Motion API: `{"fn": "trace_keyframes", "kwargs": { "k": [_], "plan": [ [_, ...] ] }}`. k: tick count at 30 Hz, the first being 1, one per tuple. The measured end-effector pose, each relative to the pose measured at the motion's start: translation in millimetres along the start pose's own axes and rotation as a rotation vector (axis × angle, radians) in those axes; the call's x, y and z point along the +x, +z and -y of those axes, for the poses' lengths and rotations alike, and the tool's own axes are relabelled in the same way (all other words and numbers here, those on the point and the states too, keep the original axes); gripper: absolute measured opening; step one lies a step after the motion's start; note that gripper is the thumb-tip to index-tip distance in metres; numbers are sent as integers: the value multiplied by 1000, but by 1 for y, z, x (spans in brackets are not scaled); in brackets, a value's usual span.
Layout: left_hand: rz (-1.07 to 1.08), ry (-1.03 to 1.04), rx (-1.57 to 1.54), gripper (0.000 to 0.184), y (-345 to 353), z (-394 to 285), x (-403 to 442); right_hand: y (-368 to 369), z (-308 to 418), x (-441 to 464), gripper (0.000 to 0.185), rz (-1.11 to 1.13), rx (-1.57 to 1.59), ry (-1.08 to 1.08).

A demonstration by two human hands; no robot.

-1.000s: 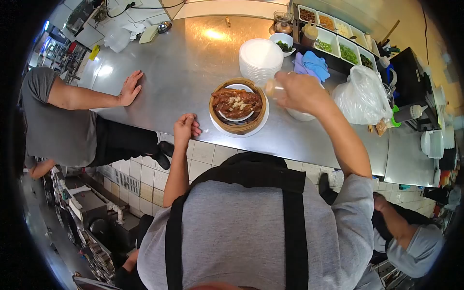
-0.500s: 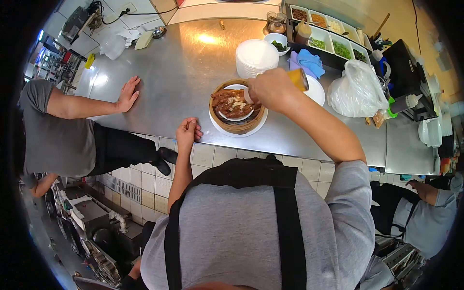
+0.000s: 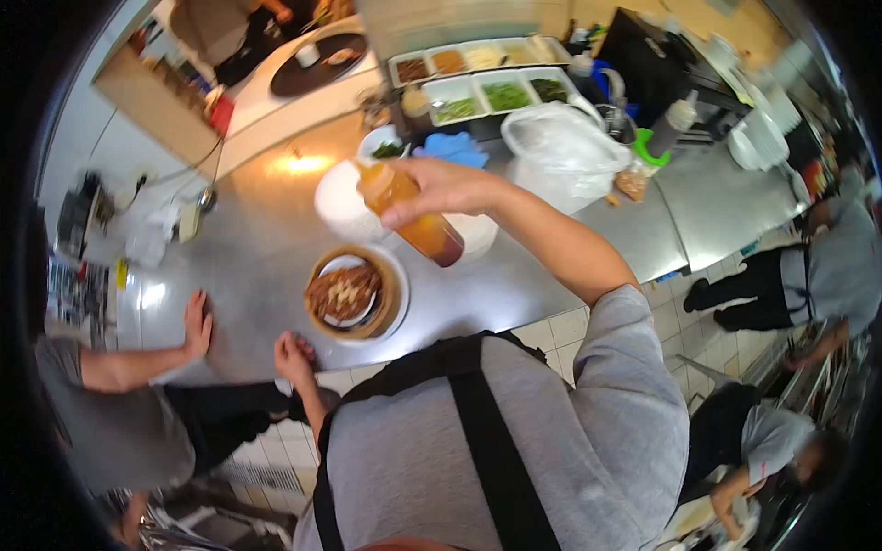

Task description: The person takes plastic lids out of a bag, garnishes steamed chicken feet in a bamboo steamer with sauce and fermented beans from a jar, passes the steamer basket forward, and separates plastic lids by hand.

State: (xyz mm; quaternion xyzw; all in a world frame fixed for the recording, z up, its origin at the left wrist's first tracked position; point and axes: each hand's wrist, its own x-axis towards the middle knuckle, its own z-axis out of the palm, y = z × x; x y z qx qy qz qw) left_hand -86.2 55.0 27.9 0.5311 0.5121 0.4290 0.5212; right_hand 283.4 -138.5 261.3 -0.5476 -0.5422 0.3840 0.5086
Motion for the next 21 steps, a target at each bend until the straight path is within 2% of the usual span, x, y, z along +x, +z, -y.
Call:
{"fn": "trace_keyframes", "kwargs": {
  "k": [2, 3, 4, 5, 6, 7, 10, 13, 15, 18, 19, 21],
  "plan": [
    [-34, 110, 83, 16, 3, -3, -1, -50, 11, -12, 51, -150, 161, -17],
    [-46, 100, 57, 16, 6, -5, -1, -75, 26, -21, 51, -279, 147, -65],
    [-66, 112, 75, 15, 7, -4, -1, -111, 30, -27, 50, -418, -115, -149],
    [-69, 100, 82, 15, 8, -5, -1, -140, 34, -33, 52, -623, -222, -195],
    [-75, 85, 90, 15, 8, -6, -1, -173, 29, -40, 63, -833, -456, -215],
    [-88, 110, 83, 14, 8, -3, 0, -198, 32, -47, 65, -907, -538, -238],
    [-128, 155, 79, 13, 10, 3, 0, -270, 5, -65, 68, -1129, -903, -71],
    [-150, 148, 101, 13, 12, 0, -4, -327, -50, -76, 67, -1188, -1186, 94],
    [-179, 140, 114, 13, 9, 7, -2, -342, -78, -83, 64, -1167, -1184, 293],
    [-179, 130, 113, 13, 10, 2, -3, -358, -124, -97, 67, -1168, -1114, 354],
    [-184, 121, 118, 13, 11, 0, -4, -364, -127, -97, 71, -1171, -1065, 438],
    [-191, 102, 132, 13, 13, -3, -6, -385, -137, -100, 74, -1053, -1119, 499]
  ]
}}
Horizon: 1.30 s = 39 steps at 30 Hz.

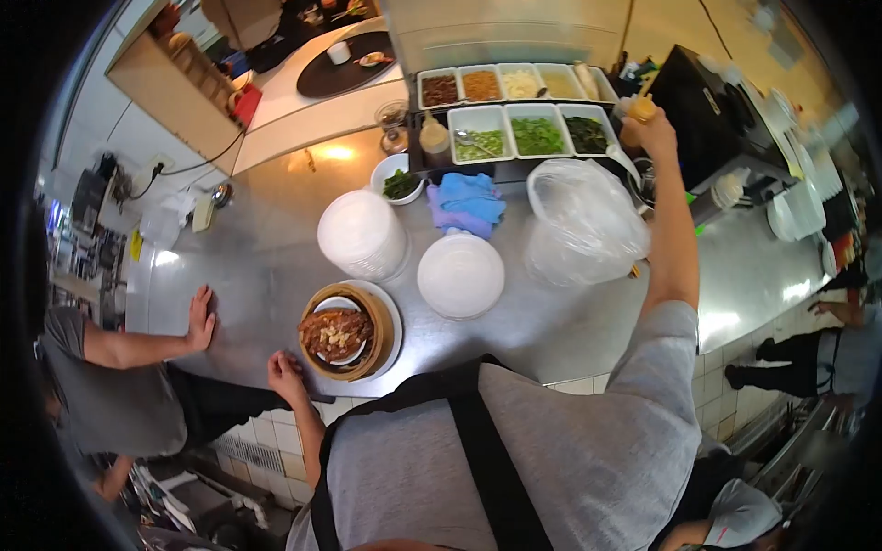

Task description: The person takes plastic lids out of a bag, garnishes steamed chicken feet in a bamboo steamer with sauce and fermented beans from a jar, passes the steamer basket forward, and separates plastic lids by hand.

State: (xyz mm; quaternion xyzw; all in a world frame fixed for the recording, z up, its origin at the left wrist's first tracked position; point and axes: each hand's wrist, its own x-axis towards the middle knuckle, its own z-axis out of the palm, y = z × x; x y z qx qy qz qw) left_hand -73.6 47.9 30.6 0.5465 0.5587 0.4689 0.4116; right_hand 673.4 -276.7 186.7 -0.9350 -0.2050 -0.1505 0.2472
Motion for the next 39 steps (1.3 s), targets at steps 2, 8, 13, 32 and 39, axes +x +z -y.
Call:
{"fn": "trace_keyframes", "kwargs": {
  "k": [2, 8, 13, 32, 39],
  "plan": [
    [-3, -2, -24, 13, 2, -2, 0, -3, 5, 8, 69, 15, -126, 85],
    [-26, 31, 6, 13, 8, -11, -6, -47, 143, -36, 62, -274, -4, -361],
    [-10, 60, 2, 14, 5, -2, -4, -16, 297, -155, 75, 363, 330, -425],
    [56, 107, 20, 14, 0, -7, -5, -18, 388, -252, 43, 509, 104, -948],
    [238, 108, -5, 14, -8, -3, 0, -44, 404, -332, 24, 727, -390, -1196]
  ]
}}
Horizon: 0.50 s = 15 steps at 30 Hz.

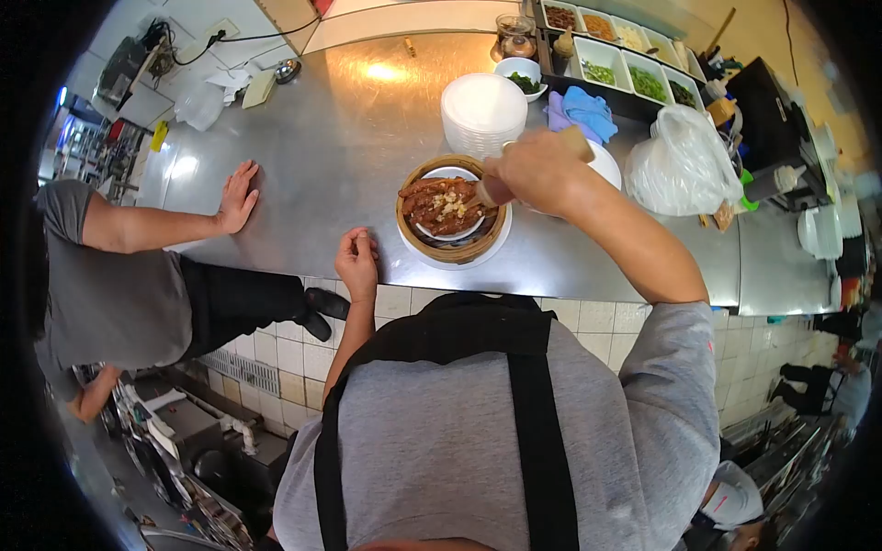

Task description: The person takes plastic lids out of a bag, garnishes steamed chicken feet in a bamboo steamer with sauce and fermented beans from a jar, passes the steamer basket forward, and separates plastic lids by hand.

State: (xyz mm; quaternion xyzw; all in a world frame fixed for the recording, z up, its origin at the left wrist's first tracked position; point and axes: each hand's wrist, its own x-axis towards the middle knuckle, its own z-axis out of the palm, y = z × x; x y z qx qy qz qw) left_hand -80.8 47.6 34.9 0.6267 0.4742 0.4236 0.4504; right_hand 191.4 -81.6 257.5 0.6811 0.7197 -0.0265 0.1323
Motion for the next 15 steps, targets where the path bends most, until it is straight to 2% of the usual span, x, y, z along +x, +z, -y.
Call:
{"fn": "trace_keyframes", "kwargs": {
  "k": [1, 4, 7, 11, 14, 15],
  "plan": [
    [37, -14, 21, 15, -2, 0, 2, 4, 6, 2, 21, -91, -1, 0],
    [246, -126, 74, 18, -6, -10, 14, 16, 13, 10, 33, -199, 55, 136],
    [455, -263, 16, 21, -3, -25, 24, 10, 17, -5, 41, -10, 157, 187],
    [602, -257, 9, 22, 22, -18, 37, 14, 9, -22, 61, 158, 675, 157],
    [643, -243, 77, 21, 33, -25, 46, 22, -13, -31, 64, -8, 965, 212],
    [654, -253, 94, 20, 36, -21, 50, 34, -29, -29, 66, -189, 1063, 178]
  ]
}}
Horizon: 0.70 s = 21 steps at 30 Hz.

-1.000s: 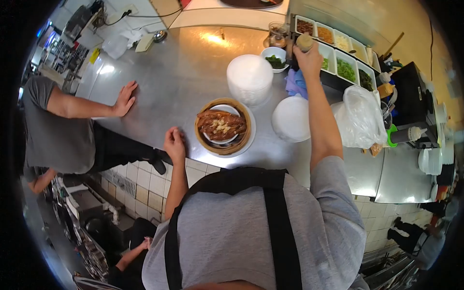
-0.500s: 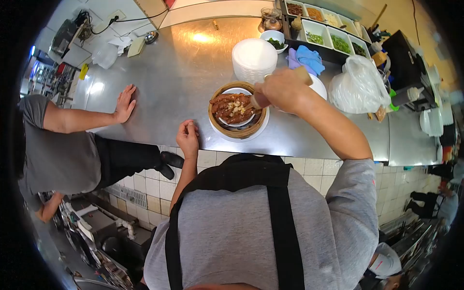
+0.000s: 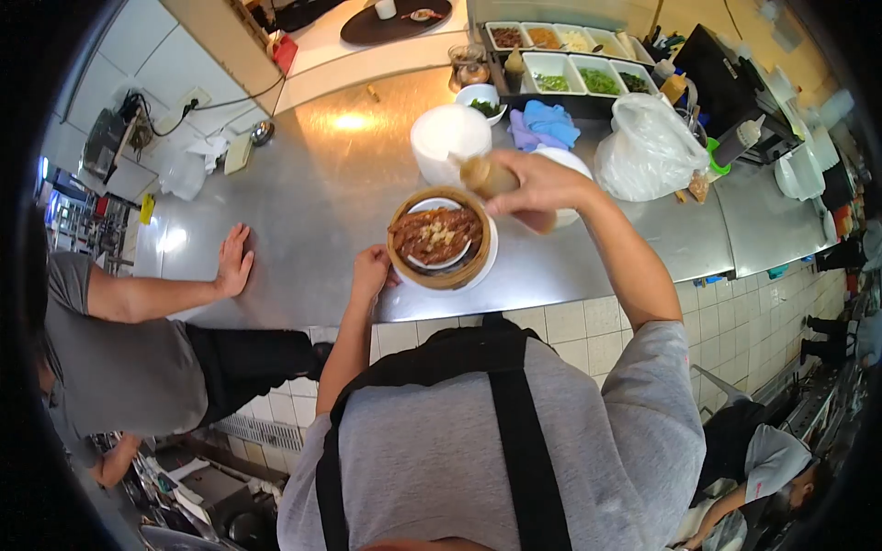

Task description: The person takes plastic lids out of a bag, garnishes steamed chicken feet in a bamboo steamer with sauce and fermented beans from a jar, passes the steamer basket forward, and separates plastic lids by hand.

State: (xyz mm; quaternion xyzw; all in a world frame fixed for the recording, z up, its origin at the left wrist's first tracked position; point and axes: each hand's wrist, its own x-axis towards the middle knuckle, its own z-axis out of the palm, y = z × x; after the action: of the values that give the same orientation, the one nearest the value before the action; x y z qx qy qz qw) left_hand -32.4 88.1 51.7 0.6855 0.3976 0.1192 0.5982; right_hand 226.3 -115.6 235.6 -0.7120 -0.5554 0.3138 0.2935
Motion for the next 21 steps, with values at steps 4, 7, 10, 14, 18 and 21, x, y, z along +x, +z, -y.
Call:
{"fn": "trace_keyframes", "kwargs": {
  "k": [4, 7, 10, 14, 18, 21],
  "plan": [
    [30, -38, -3, 19, -6, -4, 11, -57, -27, 30, 65, -561, 46, -80],
    [25, -60, 34, 19, -16, -6, 18, -92, -73, 66, 64, -884, -49, -88],
    [-9, -92, 28, 19, -26, -9, 19, -106, -116, 104, 63, -1070, -87, -27],
    [-93, -113, 0, 18, -43, -14, 16, -99, -164, 129, 64, -998, -7, 25],
    [-159, -142, -52, 17, -52, -9, 19, -101, -169, 134, 60, -1154, -299, -157],
    [-188, -169, -76, 15, -65, -8, 23, -119, -104, 150, 34, -1175, -483, -332]
  ]
}}
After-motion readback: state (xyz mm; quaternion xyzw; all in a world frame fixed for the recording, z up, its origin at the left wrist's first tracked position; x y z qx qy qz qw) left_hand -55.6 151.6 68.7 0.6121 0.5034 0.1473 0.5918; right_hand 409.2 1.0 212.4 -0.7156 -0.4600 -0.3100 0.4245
